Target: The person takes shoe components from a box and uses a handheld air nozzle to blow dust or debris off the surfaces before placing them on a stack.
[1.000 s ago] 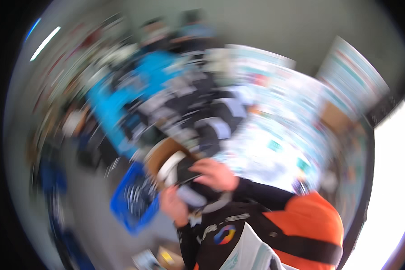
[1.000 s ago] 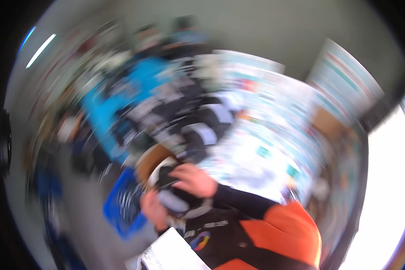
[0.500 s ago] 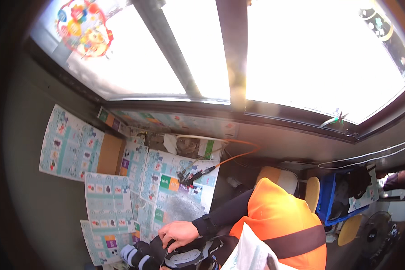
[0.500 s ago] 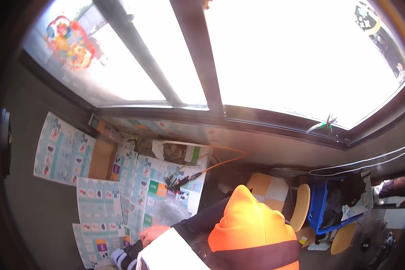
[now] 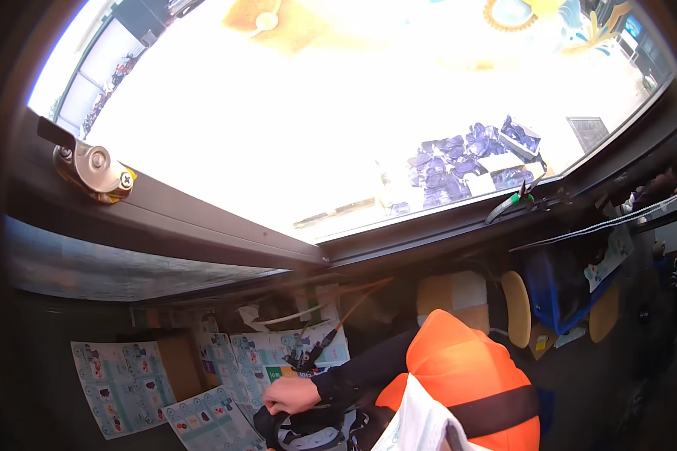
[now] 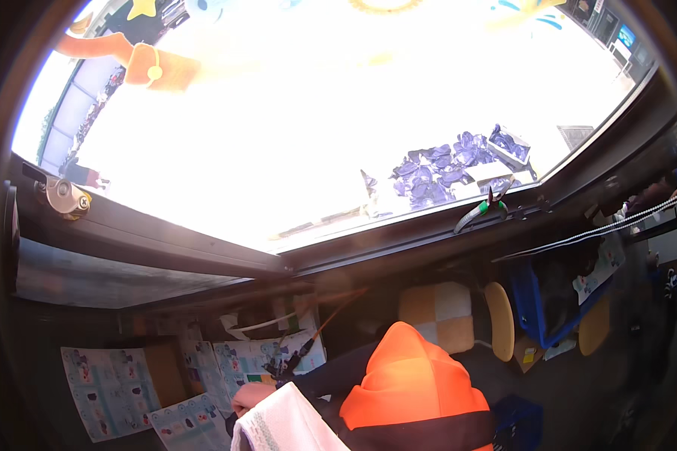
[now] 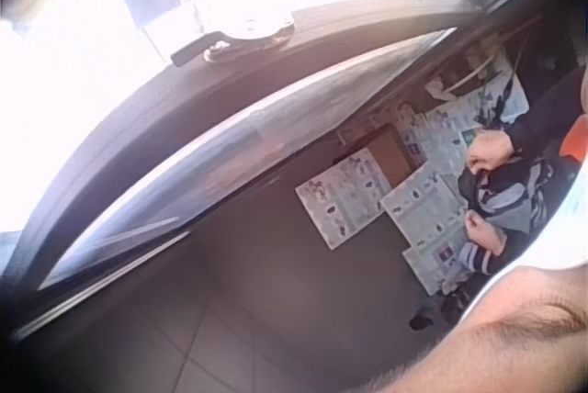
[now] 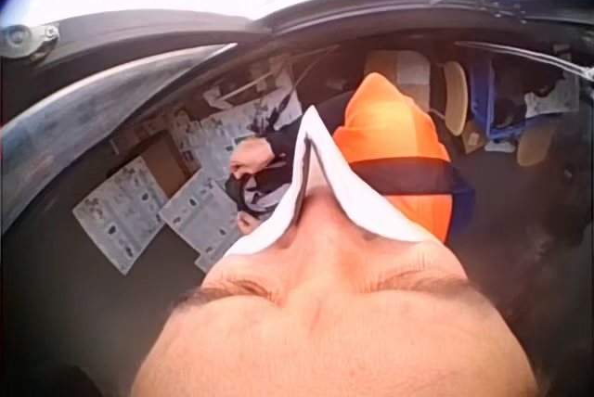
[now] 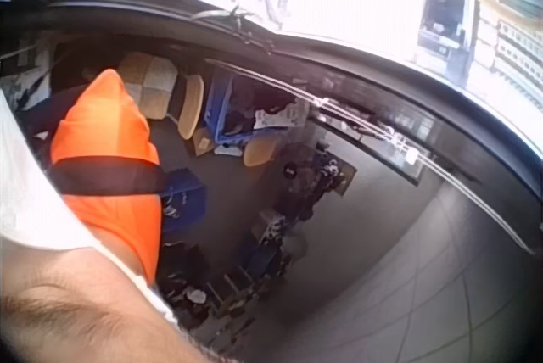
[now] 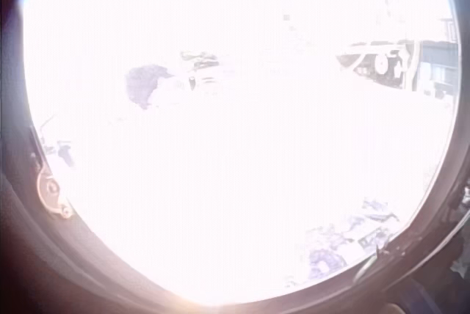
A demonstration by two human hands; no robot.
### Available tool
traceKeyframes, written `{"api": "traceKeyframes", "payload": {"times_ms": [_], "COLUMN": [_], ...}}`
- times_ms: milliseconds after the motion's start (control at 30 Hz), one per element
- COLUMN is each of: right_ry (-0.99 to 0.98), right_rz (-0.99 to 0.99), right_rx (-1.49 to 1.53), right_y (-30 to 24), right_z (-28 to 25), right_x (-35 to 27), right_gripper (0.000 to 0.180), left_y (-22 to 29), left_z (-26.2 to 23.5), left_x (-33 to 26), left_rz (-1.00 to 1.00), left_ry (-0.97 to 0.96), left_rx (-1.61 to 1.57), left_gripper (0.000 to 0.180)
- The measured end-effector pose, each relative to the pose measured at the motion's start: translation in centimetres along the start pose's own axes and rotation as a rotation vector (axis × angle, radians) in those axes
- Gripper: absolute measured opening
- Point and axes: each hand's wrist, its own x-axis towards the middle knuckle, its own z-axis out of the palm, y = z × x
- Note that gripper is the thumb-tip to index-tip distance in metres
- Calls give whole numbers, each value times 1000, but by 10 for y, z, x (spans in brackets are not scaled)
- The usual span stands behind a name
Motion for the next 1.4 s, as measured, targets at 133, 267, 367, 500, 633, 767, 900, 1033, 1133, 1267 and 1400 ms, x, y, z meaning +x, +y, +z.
{"api": "traceKeyframes", "payload": {"times_ms": [133, 267, 367, 500, 633, 767, 900, 1033, 1133, 1267, 1400], "right_ry": [-221, -358, -274, -238, -285, -308, -319, -323, -327, -360, -380], "right_rz": [136, 91, 32, 0, -63, -54, -60, -86, -96, -160, -195], "right_rx": [141, 287, 326, 270, 242, 250, 262, 303, 298, 342, 341], "right_y": [22, 33, 28, 34, 46, 46, 45, 41, 49, 41, 43], "right_z": [-27, -38, -46, -47, -40, -41, -47, -57, -57, -75, -77], "right_x": [19, 24, 21, 16, 21, 24, 26, 29, 34, 34, 33], "right_gripper": [23, 30, 27, 26, 26, 27, 27, 28, 29, 30, 31], "left_y": [3, 4, 1, -2, 2, -13, -1, 6, -7, -13, 14], "left_z": [5, 7, 7, 9, 7, 14, 20, 20, 15, 18, 21], "left_x": [11, 20, 23, 33, 32, 33, 25, 33, 40, 48, 48], "left_rz": [-32, -54, -71, -89, -186, -32, -140, -37, -97, -97, -24], "left_ry": [-187, -308, -378, -474, -543, -528, -449, -440, -516, -543, -549], "left_rx": [-42, -58, -67, -55, -57, 40, -296, -240, -317, -358, -319], "left_gripper": [26, 26, 26, 26, 27, 26, 23, 19, 18, 21, 25]}}
